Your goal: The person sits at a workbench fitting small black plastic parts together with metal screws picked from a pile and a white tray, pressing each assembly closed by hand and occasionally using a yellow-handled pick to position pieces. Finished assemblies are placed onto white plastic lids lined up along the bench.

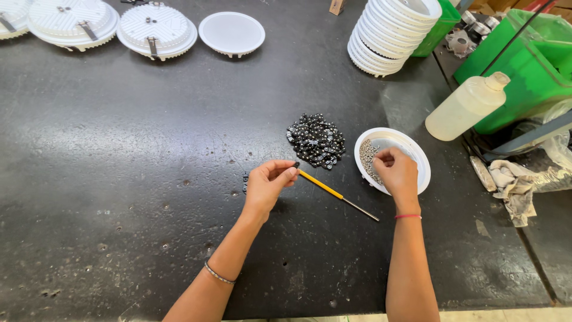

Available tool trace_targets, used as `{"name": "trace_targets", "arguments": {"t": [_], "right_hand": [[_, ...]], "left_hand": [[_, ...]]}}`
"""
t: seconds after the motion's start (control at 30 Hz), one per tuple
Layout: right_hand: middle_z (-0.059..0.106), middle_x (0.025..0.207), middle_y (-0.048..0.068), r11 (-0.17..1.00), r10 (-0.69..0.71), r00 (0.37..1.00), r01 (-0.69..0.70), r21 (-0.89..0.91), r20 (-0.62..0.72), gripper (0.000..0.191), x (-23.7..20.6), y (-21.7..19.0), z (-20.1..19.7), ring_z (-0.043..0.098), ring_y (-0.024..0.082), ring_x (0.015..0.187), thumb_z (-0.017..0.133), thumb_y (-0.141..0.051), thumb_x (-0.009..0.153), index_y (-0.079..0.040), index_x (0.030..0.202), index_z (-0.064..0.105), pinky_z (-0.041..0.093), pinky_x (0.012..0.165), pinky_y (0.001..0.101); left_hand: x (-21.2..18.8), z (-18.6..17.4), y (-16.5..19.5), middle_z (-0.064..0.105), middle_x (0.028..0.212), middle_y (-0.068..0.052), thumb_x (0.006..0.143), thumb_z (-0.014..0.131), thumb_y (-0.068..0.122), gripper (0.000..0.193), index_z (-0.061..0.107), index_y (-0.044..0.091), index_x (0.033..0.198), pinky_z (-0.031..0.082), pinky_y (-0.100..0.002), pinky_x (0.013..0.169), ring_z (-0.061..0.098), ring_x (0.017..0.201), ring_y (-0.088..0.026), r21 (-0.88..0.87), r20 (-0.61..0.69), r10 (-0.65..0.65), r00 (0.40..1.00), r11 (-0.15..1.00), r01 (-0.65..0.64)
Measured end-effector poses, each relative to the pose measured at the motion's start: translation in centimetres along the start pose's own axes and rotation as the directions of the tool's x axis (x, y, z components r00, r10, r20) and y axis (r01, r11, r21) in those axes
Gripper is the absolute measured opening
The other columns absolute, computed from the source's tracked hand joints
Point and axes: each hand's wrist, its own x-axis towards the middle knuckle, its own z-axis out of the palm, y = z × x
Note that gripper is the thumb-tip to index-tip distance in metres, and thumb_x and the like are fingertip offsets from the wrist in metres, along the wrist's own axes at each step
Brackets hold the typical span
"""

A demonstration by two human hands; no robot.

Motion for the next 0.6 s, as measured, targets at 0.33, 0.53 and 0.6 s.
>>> {"name": "trace_targets", "arguments": {"t": [0.33,0.53,0.6], "right_hand": [[0.076,0.096,0.002,0.729,-0.19,0.943,-0.052,0.683,0.274,0.011,-4.8,-8.7,5.8,0.07,0.008,0.088,0.07,-0.004,0.093,-0.003,0.104,0.073,0.057,0.082,0.0237],[0.074,0.094,0.002,0.673,-0.222,0.922,-0.09,0.734,0.316,0.01,-5.5,-9.1,6.8,0.07,0.009,0.088,0.075,0.002,0.088,-0.001,0.097,0.071,0.058,0.081,0.024],[0.073,0.093,0.002,0.67,-0.207,0.92,-0.115,0.733,0.333,0.011,-5.5,-8.8,7.0,0.069,0.009,0.088,0.076,0.003,0.087,-0.001,0.096,0.071,0.057,0.08,0.0238]], "left_hand": [[0.0,0.0,-0.6,0.076,0.088,-0.007,0.089,0.077,0.012,0.019,0.074,-0.002,0.102,0.06,-0.028,0.076,0.071,0.08,-0.012,0.023,0.02,0.019,1.0,1.0,-0.019],[-0.2,0.2,-0.7,0.075,0.088,-0.006,0.089,0.077,0.01,0.017,0.073,-0.001,0.102,0.059,-0.027,0.076,0.07,0.08,-0.011,0.035,0.052,0.03,0.998,0.999,-0.031],[-0.3,0.2,-0.9,0.076,0.088,-0.006,0.088,0.077,0.009,0.017,0.074,-0.001,0.102,0.058,-0.026,0.076,0.07,0.08,-0.01,0.052,0.056,0.046,0.997,0.997,-0.049]]}}
